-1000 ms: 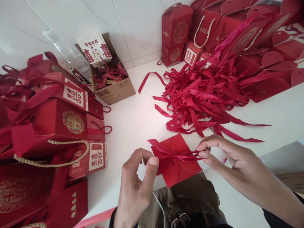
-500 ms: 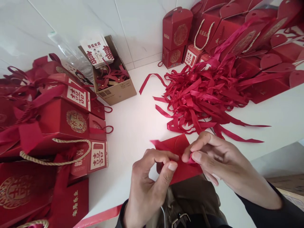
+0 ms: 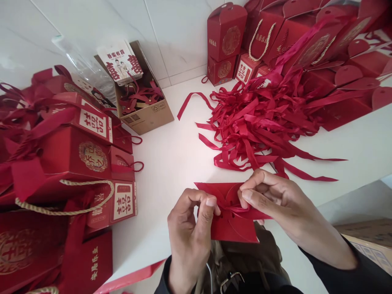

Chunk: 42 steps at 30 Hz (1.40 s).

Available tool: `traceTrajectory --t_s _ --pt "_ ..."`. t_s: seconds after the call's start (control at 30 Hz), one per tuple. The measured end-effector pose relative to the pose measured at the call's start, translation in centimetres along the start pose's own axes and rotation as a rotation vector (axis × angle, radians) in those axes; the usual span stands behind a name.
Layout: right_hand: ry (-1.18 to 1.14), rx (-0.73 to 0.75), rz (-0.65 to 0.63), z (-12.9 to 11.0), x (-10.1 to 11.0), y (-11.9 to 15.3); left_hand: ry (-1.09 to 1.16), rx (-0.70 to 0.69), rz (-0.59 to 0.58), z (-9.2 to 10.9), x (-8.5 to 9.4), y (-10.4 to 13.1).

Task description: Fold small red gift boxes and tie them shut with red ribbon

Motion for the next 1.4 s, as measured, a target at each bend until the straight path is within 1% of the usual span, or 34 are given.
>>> traceTrajectory --t_s 0.17,0.27,0.3,0.37,0.43,0.53,0.6,0.67,0.77,0.83,0.93,1.13,1.27,1.4 --pt "0.05 0.06 -0.002 -0.4 0.1 -0.3 0.014 0.004 0.032 -0.2 0.1 -0.2" --pt "0.011 0.022 0.034 0.0 0.4 -0.3 -0.006 -0.001 0.03 -0.1 0.1 -0.3" --pt "0.0 0.024 0.038 0.0 0.5 -0.3 -0.012 0.005 0.036 -0.1 0.3 -0.3" --pt "0.026 0.074 0.03 -0.2 0.8 -0.4 -0.028 0.015 0.056 -0.2 0.9 -0.1" --pt "0.144 0.157 0.052 -1.0 1.6 -0.2 -0.053 -0.021 0.07 0.0 1.6 0.3" --pt "0.379 0.283 0.133 -2.5 2.8 0.6 -0.144 -0.152 0.103 1.1 2.9 1.1" --pt "0.508 0.387 0.131 -3.7 2.7 1.3 -0.258 -0.244 0.123 2.0 3.2 1.6" --pt "0.617 0.481 0.064 -4.4 1.8 1.8 -0.415 -0.339 0.098 3.0 2.4 1.8" --pt "0.755 0.561 -0.021 -4.6 0.5 2.1 -0.64 -0.466 0.0 3.9 -0.2 1.6" --pt "0.807 0.602 -0.044 -4.6 -0.1 2.1 -0.705 -0.511 -0.043 4.1 -1.4 1.2" --pt "0.831 0.631 -0.086 -4.5 -0.8 2.0 -0.687 -0.505 -0.054 4.0 -2.1 0.5" --pt "0.847 0.597 -0.12 -4.0 -1.0 1.6 -0.665 -0.442 0.002 3.5 -1.7 0.0" --pt "0.859 0.623 -0.158 -4.0 -1.6 1.4 -0.642 -0.412 0.047 3.2 -1.3 -0.3" --pt "0.857 0.627 -0.151 -4.1 -1.7 1.1 -0.579 -0.371 0.059 2.7 -0.1 -0.8"
Point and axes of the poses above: each hand's wrist, its own y-axis away from the middle knuckle, its own x-axis out of the back of the hand, z = x × y, the point moved 9 cm from there along -y, towards the middle knuckle, and after that the axes turned 13 degrees about x, right-handed, at the moved point
